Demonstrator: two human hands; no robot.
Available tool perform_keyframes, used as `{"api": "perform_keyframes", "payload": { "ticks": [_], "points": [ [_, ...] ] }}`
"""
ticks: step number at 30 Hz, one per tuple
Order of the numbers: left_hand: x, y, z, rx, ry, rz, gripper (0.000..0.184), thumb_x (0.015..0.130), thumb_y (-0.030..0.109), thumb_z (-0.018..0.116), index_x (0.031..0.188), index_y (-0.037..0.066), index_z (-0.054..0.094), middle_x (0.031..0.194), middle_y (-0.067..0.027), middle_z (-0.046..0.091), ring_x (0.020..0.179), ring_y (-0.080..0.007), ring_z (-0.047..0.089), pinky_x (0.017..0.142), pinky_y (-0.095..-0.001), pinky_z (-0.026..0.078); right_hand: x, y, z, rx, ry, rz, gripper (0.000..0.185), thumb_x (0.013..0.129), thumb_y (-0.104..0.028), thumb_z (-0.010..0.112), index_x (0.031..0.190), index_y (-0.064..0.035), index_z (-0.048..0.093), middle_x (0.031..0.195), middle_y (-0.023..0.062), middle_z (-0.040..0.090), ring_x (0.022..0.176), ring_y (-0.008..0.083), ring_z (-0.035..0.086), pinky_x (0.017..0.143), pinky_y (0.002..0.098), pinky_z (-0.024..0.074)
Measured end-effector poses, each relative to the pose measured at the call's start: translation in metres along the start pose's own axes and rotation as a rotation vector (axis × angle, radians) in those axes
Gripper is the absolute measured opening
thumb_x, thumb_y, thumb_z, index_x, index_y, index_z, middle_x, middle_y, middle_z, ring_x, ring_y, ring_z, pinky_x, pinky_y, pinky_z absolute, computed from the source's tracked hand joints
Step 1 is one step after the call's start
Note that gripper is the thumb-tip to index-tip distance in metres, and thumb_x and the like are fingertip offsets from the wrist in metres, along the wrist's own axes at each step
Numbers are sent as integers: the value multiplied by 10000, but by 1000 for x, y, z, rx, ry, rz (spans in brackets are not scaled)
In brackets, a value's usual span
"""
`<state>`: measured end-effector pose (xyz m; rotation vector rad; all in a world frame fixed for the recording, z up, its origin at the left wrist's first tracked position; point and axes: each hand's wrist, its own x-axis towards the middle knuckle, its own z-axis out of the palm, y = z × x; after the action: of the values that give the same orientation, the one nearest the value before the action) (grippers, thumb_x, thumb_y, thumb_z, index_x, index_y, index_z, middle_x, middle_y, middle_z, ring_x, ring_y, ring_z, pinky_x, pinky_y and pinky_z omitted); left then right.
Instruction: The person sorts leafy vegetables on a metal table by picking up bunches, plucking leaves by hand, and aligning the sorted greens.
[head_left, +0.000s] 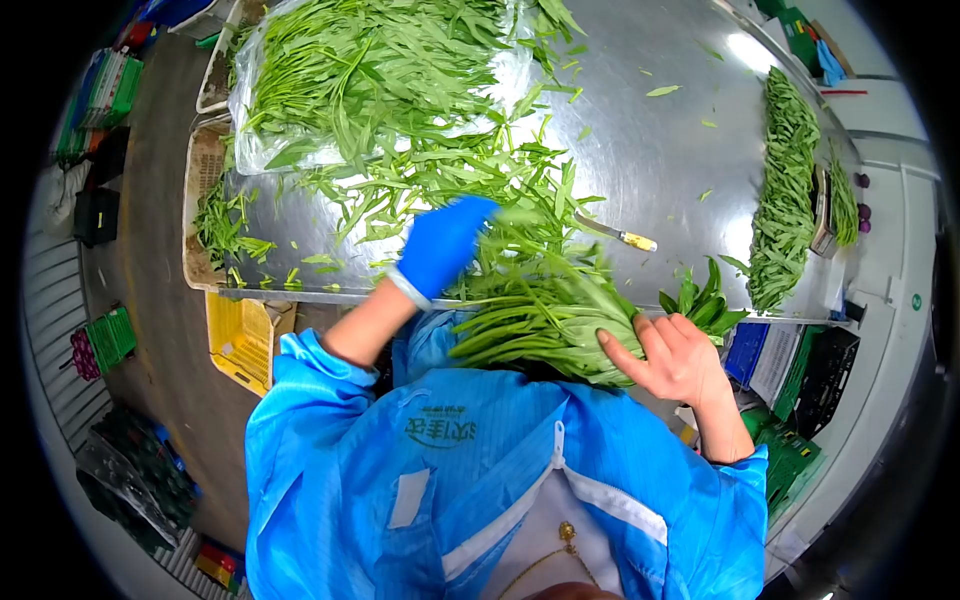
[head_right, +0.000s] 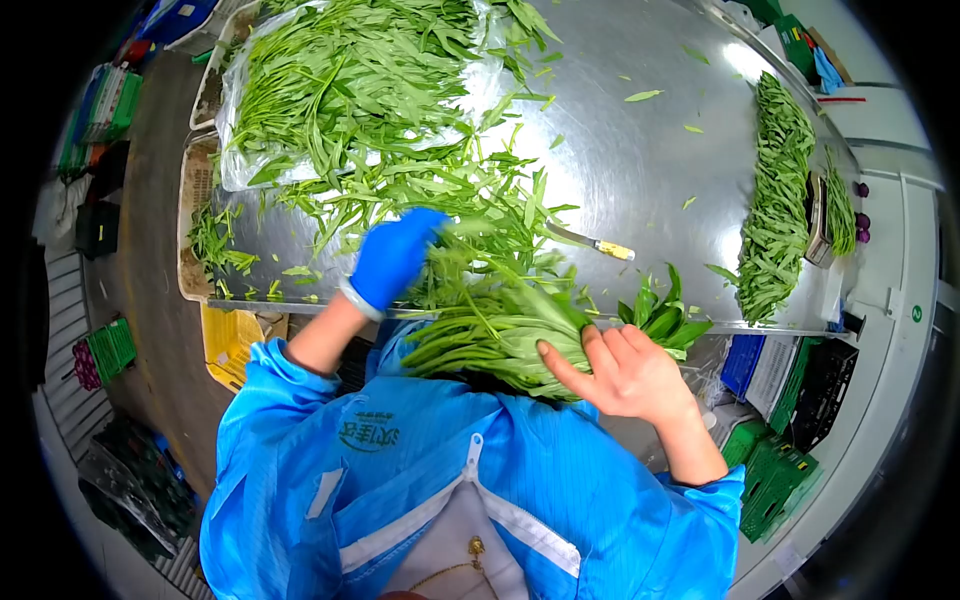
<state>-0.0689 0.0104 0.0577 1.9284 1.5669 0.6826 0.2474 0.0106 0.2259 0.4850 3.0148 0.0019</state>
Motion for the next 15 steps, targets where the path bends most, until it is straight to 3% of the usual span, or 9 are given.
{"api": "perform_keyframes", "payload": {
  "ticks": [1, 2, 5, 6, 9, 10, 11, 13, 15],
  "points": [
    [2, -24, 0, 79, 238, -4, 220, 890, 113, 567, 1103, 72, 605, 959, -101, 680, 813, -177, 648, 724, -314, 504, -4, 1, 1, 50, -39, 45, 486, 724, -84, 561, 1199, -179, 600, 882, 115, 592, 641, 186, 538, 543, 294, 439],
    [5, -51, -7, -242, 248, -212, 215, 902, 140, 564, 1099, 64, 606, 953, -84, 675, 842, -166, 637, 745, -311, 502, -6, 4, 8, 111, 31, 118, 657, 642, -63, 597, 1287, -173, 540, 760, 67, 562, 593, 189, 528, 510, 312, 423],
    [10, -62, -12, -896, 114, -559, 251, 929, 224, 553, 1100, 47, 606, 982, -58, 652, 915, -154, 607, 792, -304, 495, -11, 6, 13, 399, 5, 406, 708, 597, -64, 663, 1289, -138, 531, 725, 85, 553, 594, 227, 548, 528, 360, 439],
    [12, -58, -11, -1061, 43, -627, 273, 937, 253, 550, 1103, 43, 605, 1000, -53, 643, 938, -153, 597, 804, -302, 493, -7, 5, 14, 512, -7, 540, 730, 588, -45, 707, 1291, -93, 513, 808, 132, 617, 708, 290, 617, 637, 380, 498],
    [7, -26, 35, -1827, -343, -520, 488, 980, 273, 472, 1407, 61, 367, 1395, -97, 445, 1246, -210, 469, 1062, -354, 378, 6, 5, 23, 878, -2, 838, 697, 637, -26, 705, 1300, -68, 494, 967, 179, 655, 860, 293, 661, 775, 350, 518],
    [12, 1, 30, -1818, -408, -486, 472, 994, 232, 432, 1424, 60, 344, 1425, -88, 421, 1269, -193, 448, 1074, -336, 360, 6, 9, 31, 1047, -71, 923, 704, 653, -10, 714, 1315, -35, 474, 1131, 167, 641, 1016, 248, 634, 911, 321, 471],
    [13, 13, 42, -1759, -363, -223, 443, 994, 205, 423, 1408, 56, 369, 1376, -90, 474, 1226, -187, 487, 1054, -334, 384, 3, 10, 39, 1253, -38, 966, 720, 647, -3, 724, 1320, -23, 467, 1152, 149, 632, 1039, 232, 616, 927, 319, 457],
    [21, -7, 58, -1714, -381, -71, 414, 972, 248, 466, 1335, 49, 466, 1322, -100, 525, 1165, -187, 537, 977, -338, 459, -1, 14, 51, 1660, 33, 1041, 753, 635, 11, 743, 1330, 0, 455, 1193, 112, 615, 1085, 198, 580, 959, 315, 429],
    [35, -25, 49, -1841, -242, -738, 381, 943, 300, 510, 1217, 43, 567, 1168, -86, 607, 998, -191, 617, 855, -350, 530, -8, 14, 53, 1833, 29, 1166, 759, 626, 5, 764, 1325, 12, 469, 1220, 92, 594, 1106, 195, 556, 982, 318, 406]
  ]
}}
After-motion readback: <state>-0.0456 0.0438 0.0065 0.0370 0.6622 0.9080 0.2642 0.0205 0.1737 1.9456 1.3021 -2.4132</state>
